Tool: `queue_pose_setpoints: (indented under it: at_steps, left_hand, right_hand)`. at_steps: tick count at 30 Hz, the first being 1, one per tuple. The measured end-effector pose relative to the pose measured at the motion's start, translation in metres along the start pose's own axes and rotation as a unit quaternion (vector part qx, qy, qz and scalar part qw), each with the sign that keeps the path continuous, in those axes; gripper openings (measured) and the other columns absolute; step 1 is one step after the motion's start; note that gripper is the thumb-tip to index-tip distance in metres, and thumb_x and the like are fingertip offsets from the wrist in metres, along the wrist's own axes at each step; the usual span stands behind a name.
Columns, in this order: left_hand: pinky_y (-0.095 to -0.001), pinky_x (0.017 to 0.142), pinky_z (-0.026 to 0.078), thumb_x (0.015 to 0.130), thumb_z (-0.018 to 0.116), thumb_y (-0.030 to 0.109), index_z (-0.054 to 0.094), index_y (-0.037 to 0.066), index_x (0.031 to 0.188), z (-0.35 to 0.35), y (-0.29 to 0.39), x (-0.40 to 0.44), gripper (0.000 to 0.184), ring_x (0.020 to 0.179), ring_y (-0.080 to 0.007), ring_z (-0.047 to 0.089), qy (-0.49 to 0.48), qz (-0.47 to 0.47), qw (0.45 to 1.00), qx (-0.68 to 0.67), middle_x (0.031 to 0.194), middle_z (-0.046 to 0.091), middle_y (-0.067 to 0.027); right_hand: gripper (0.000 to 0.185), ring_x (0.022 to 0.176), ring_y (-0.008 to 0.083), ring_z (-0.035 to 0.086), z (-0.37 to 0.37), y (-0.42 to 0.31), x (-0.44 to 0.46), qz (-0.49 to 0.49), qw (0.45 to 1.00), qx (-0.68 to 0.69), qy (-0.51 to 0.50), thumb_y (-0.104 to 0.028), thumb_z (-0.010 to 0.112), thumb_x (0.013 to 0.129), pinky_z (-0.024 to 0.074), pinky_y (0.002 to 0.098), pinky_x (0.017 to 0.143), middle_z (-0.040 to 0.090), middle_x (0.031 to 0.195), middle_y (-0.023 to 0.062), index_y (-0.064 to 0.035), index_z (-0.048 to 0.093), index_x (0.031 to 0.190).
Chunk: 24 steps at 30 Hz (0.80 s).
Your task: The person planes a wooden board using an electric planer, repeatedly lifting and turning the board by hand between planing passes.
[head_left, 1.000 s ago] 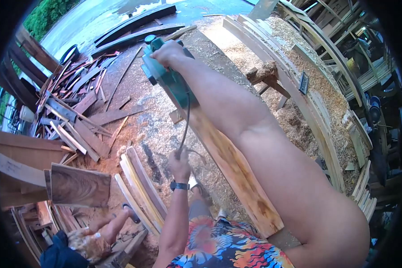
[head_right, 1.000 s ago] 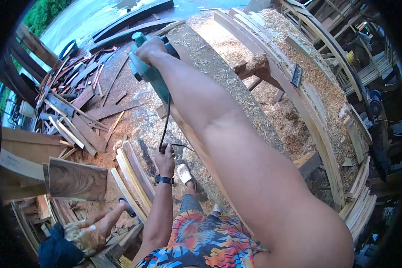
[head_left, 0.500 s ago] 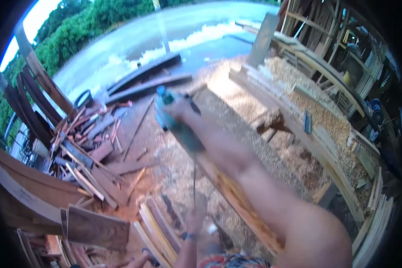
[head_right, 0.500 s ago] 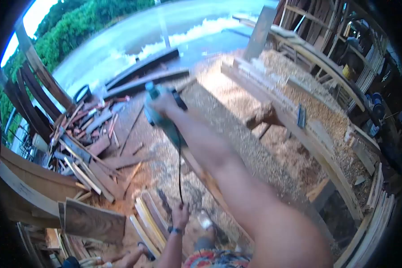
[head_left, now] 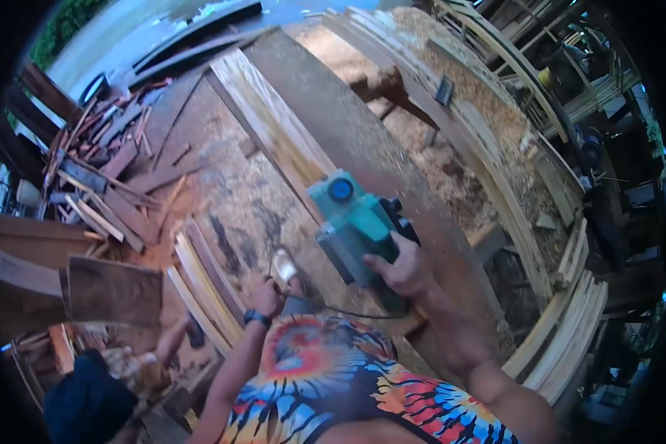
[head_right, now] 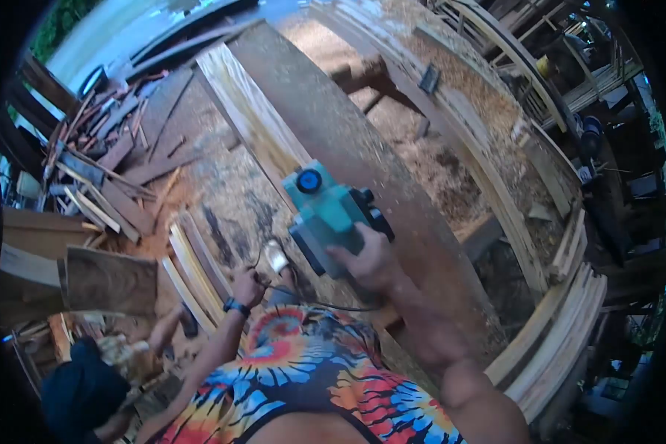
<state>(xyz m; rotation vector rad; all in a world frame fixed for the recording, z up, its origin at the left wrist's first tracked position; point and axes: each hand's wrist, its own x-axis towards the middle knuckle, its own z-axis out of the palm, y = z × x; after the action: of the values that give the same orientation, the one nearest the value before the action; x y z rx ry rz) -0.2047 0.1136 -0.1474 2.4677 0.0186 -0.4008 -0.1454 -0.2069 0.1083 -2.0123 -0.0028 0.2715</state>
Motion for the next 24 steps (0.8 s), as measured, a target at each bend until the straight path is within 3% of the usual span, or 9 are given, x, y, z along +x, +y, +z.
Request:
queue_pose_setpoints:
  at_steps: [2,3,6,10,11,14,17,20,24]
  left_hand:
    - [-0.0508,0.087,0.048,0.081,0.077,0.037,0.066,0.001,0.088,0.034,0.014,-0.021,0.039,0.099,-0.0431,0.060,-0.080,-0.016,0.996,0.026,0.093,0.065,-0.0227]
    - [-0.0515,0.084,0.049,0.082,0.076,0.045,0.065,0.000,0.092,0.042,0.031,-0.033,0.047,0.096,-0.0444,0.062,-0.110,0.031,0.990,0.081,0.093,0.066,-0.0235]
    - [-0.0530,0.081,0.049,0.085,0.074,0.049,0.065,0.000,0.093,0.113,0.038,-0.072,0.050,0.094,-0.0457,0.063,-0.136,0.045,0.990,0.015,0.095,0.065,-0.0245]
    - [-0.0530,0.081,0.049,0.091,0.069,0.046,0.065,-0.001,0.086,0.139,0.081,-0.109,0.047,0.094,-0.0468,0.063,-0.238,0.112,0.965,-0.014,0.097,0.064,-0.0263]
    - [-0.0520,0.081,0.050,0.091,0.070,0.045,0.065,-0.001,0.084,0.139,0.096,-0.116,0.047,0.094,-0.0461,0.063,-0.282,0.063,0.957,-0.009,0.097,0.064,-0.0261]
    - [-0.0477,0.078,0.054,0.077,0.074,0.035,0.070,0.002,0.080,0.149,0.111,-0.130,0.033,0.091,-0.0410,0.068,-0.222,0.094,0.970,-0.033,0.091,0.070,-0.0243]
    - [-0.0484,0.075,0.052,0.078,0.074,0.031,0.069,0.001,0.076,0.124,0.129,-0.130,0.031,0.084,-0.0425,0.067,-0.217,0.132,0.965,-0.058,0.086,0.069,-0.0231]
    - [-0.0485,0.073,0.050,0.099,0.063,0.032,0.072,-0.001,0.088,0.134,0.113,-0.123,0.036,0.084,-0.0413,0.065,-0.176,0.133,0.974,-0.045,0.087,0.067,-0.0224]
    - [-0.0471,0.074,0.050,0.099,0.062,0.030,0.073,0.000,0.087,0.114,0.132,-0.119,0.034,0.083,-0.0402,0.066,-0.122,0.114,0.982,-0.086,0.085,0.068,-0.0211]
  right_hand:
    - [0.051,0.090,0.0246,0.073,-0.023,0.026,-0.066,0.027,1.000,-0.007,-0.002,-0.037,0.080,0.087,0.0558,0.0374,0.081,0.074,0.097,0.0204,0.0052,0.065,0.111]
    - [0.050,0.090,0.0223,0.073,-0.032,0.050,-0.104,0.039,0.999,-0.006,0.000,-0.036,0.080,0.087,0.0557,0.0368,0.081,0.074,0.096,0.0193,0.0051,0.065,0.111]
    - [0.048,0.086,0.0167,0.071,-0.061,0.069,-0.186,0.091,0.996,-0.002,-0.009,-0.032,0.083,0.085,0.0556,0.0352,0.078,0.074,0.093,0.0153,0.0046,0.066,0.111]
    - [0.043,0.082,0.0132,0.069,-0.092,0.100,-0.263,0.115,0.993,-0.025,-0.019,-0.026,0.085,0.083,0.0555,0.0334,0.076,0.074,0.091,0.0110,0.0031,0.068,0.109]
    - [0.040,0.082,0.0134,0.069,-0.099,0.100,-0.274,0.163,0.986,-0.016,-0.032,-0.024,0.086,0.082,0.0555,0.0325,0.076,0.075,0.090,0.0099,0.0025,0.069,0.106]
    - [0.040,0.082,0.0133,0.068,-0.104,0.103,-0.285,0.181,0.983,-0.005,-0.035,-0.024,0.087,0.081,0.0554,0.0323,0.076,0.075,0.089,0.0091,0.0022,0.069,0.106]
    - [0.041,0.083,0.0139,0.069,-0.103,0.115,-0.287,0.174,0.984,0.006,-0.030,-0.024,0.087,0.081,0.0555,0.0323,0.077,0.075,0.089,0.0086,0.0016,0.069,0.107]
    - [0.040,0.084,0.0141,0.070,-0.106,0.108,-0.278,0.174,0.983,-0.027,-0.046,-0.024,0.086,0.082,0.0557,0.0325,0.078,0.075,0.091,0.0098,0.0010,0.069,0.108]
    - [0.040,0.086,0.0147,0.071,-0.101,0.112,-0.264,0.127,0.991,-0.015,-0.041,-0.025,0.086,0.082,0.0558,0.0332,0.079,0.076,0.093,0.0119,0.0007,0.069,0.108]
